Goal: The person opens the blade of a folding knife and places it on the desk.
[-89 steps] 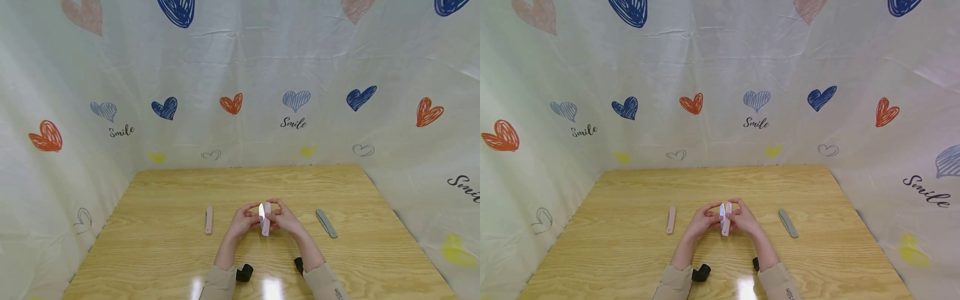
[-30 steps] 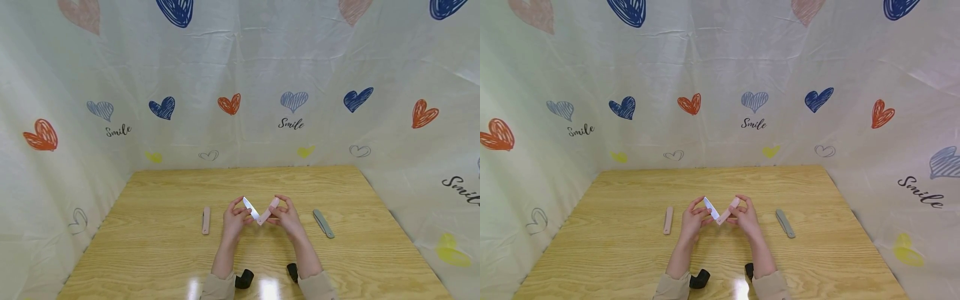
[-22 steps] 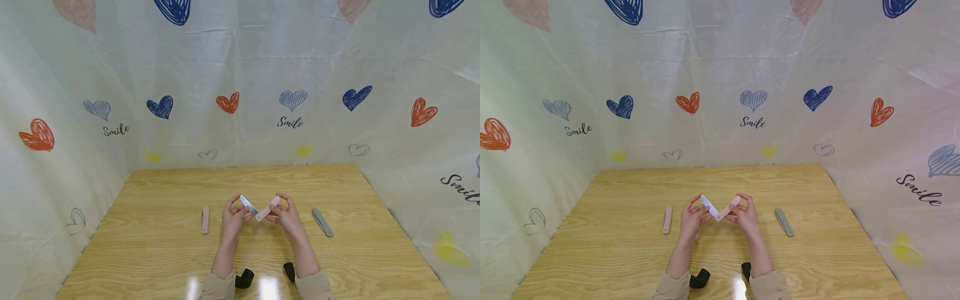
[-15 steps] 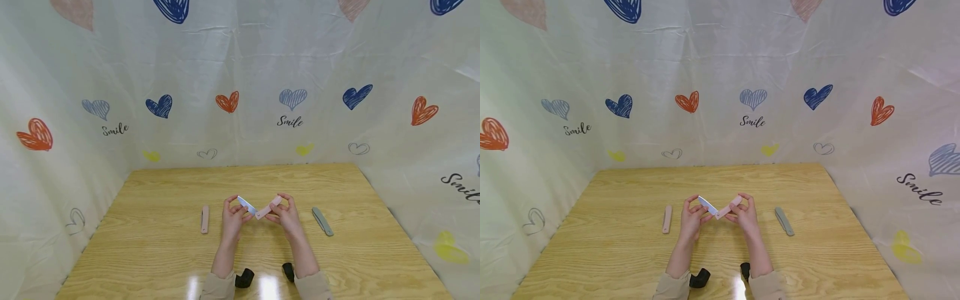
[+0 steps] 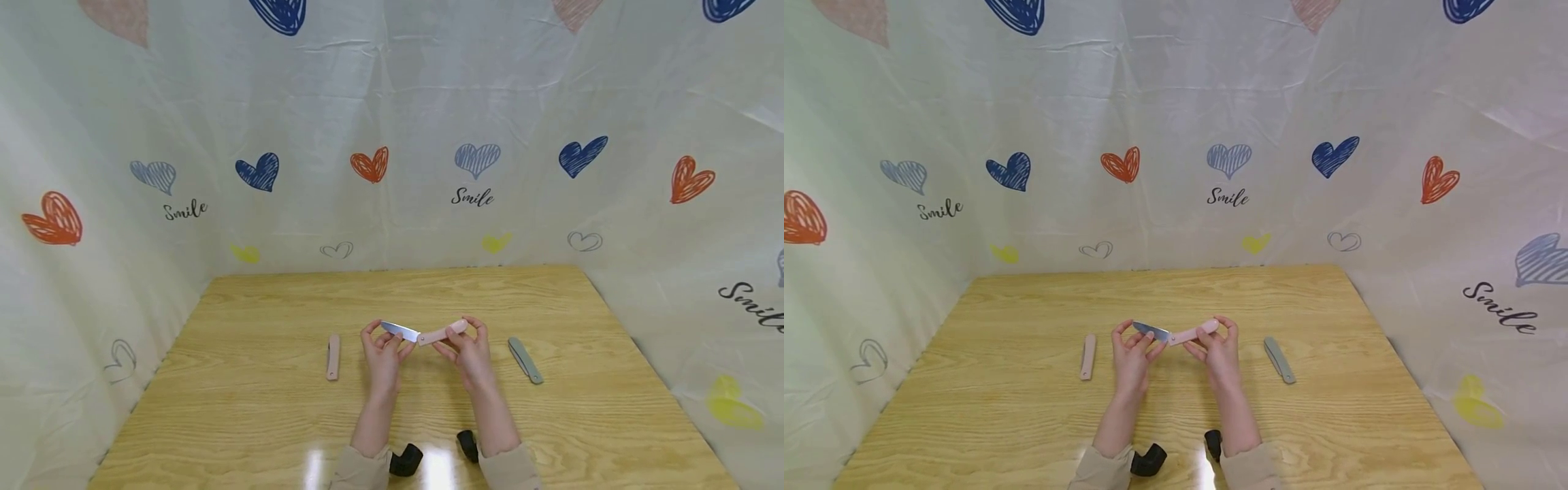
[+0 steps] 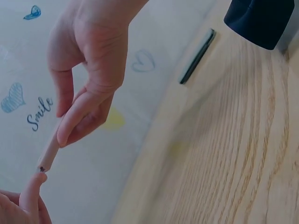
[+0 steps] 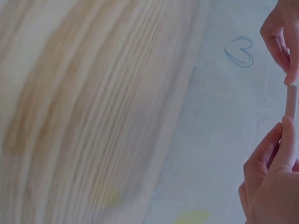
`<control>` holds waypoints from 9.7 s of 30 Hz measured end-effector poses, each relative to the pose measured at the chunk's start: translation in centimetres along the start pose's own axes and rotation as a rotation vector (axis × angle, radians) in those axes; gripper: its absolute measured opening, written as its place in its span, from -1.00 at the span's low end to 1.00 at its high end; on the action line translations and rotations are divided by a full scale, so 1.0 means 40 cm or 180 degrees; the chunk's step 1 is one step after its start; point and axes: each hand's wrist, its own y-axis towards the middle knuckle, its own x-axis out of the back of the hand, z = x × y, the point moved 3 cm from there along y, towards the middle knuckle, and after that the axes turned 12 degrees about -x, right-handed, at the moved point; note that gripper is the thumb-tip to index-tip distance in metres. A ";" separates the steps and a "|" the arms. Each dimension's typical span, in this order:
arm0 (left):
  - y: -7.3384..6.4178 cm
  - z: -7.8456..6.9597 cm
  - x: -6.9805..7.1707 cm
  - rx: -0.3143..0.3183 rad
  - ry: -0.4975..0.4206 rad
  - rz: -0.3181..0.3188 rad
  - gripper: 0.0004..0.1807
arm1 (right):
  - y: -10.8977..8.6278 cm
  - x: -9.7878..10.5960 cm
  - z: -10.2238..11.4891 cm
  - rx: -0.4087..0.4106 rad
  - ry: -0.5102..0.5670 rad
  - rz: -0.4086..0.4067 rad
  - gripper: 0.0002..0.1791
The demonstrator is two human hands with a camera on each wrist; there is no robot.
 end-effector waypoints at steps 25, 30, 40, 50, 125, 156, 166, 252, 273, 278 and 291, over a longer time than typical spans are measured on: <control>-0.028 0.006 -0.014 -0.0303 -0.0289 -0.0303 -0.46 | -0.016 -0.024 -0.015 0.0047 0.0819 -0.0160 -0.65; -0.034 0.007 -0.017 -0.0314 -0.0349 -0.0374 -0.45 | -0.016 -0.023 -0.017 0.0016 0.0907 -0.0120 -0.65; -0.038 0.015 -0.019 -0.0368 -0.0379 -0.0376 -0.43 | -0.022 -0.024 -0.022 -0.0049 0.0974 -0.0120 -0.58; -0.021 0.004 -0.013 -0.0391 -0.0466 -0.0539 -0.43 | -0.021 -0.025 -0.006 0.0223 0.0597 -0.0348 -0.47; 0.155 0.047 0.118 0.0430 0.2898 0.1867 -0.19 | 0.118 0.120 0.044 -0.0005 -0.4709 0.0399 0.07; 0.144 -0.192 0.284 0.0275 0.3415 0.1634 -0.31 | 0.008 -0.198 -0.087 -0.0245 -0.2987 0.1639 -0.28; 0.161 -0.221 0.362 0.0318 0.3503 0.1617 -0.40 | 0.015 -0.322 -0.165 -0.0337 -0.2866 0.1354 -0.35; -0.002 -0.037 0.009 0.0440 0.1636 0.2119 -0.50 | -0.002 0.010 -0.016 -0.0165 -0.2008 0.1384 -0.43; 0.007 -0.022 0.030 0.0730 0.1330 0.2116 -0.51 | -0.005 0.013 -0.019 -0.0143 -0.2063 0.1408 -0.44; 0.013 -0.020 0.033 0.0718 0.1313 0.2147 -0.52 | -0.003 0.011 -0.016 -0.0149 -0.1997 0.1404 -0.44; 0.021 -0.014 0.041 0.0669 0.1265 0.2068 -0.53 | 0.005 0.019 -0.015 -0.0133 -0.1988 0.1164 -0.46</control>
